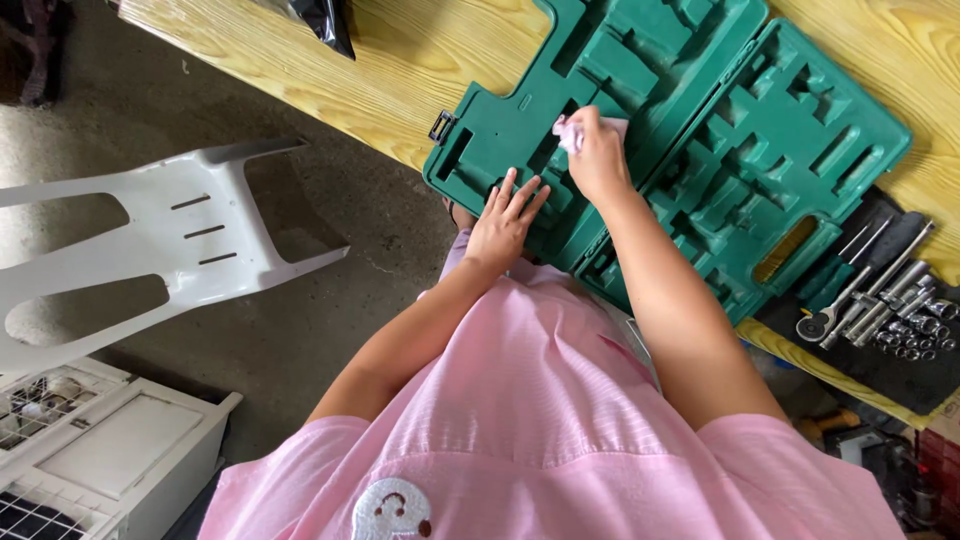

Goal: Cleaning the interior of a socket set tool case with a cloth.

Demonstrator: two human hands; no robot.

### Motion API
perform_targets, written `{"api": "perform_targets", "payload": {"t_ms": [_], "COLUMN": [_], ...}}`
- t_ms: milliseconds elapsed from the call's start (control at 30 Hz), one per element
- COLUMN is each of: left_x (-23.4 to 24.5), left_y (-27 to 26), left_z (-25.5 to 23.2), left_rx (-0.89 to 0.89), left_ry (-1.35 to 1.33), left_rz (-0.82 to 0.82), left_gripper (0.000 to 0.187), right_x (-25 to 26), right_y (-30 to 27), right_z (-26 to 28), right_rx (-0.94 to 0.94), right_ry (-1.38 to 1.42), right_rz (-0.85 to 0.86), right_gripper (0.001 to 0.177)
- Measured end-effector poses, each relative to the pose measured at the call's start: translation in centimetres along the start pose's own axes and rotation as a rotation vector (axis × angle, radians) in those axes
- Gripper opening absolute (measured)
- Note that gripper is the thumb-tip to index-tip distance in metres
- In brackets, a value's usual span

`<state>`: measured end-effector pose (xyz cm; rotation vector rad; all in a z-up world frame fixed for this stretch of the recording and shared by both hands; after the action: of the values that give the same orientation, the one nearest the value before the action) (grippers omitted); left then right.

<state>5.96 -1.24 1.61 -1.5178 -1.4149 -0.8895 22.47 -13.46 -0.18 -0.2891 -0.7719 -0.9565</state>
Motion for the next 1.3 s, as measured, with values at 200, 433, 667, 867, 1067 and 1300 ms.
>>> {"api": "perform_targets", "payload": {"t_ms": [200,433,667,867,1067,1300], "left_x": [0.0,-0.3,-0.5,-0.5,-0.6,-1.8], "left_y": [0.2,0.4,0.3,0.2,0.0,0.5], "left_z": [-0.1,0.2,0.3,0.5,0.5,0.8], "left_rx": [0.001,0.009,0.0,0.026,0.006,-0.002], "left_ry": [0.014,0.083,0.085,0.105,0.066,0.104], "left_rz": [-0.011,0.01,0.006,0.003,-0.019,0.008], "left_gripper": [0.073,0.073,0.073,0.071,0.073,0.066], "right_x": [3.5,3.9,-0.4,-0.5,0.0,-1.3], "right_y": [-3.7,-1.9,-1.8,-3.7,-4.5,-1.9], "right_z": [-6.2,1.5,6.4,4.9,4.8,7.9], "right_rx": [-0.276,-0.465,0.147,0.035,0.091,0.338], "right_ry": [-0.236,0.121,-0.282,-0.297,-0.274,-0.301], "right_rz": [-0.188,0.15,0.103,0.206,0.214,0.031], "right_gripper": [0.033,0.034,0.015,0.014,0.017,0.019]}}
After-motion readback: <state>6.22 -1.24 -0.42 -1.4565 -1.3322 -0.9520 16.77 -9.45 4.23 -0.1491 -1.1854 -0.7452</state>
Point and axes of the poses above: each hand's wrist, its own y-axis towards the middle knuckle, its own x-axis out of the back of the hand, z = x × y, the point moved 6 cm from there along y, towards the middle knuckle, and after that the axes turned 13 degrees about x, right-handed, at the moved point
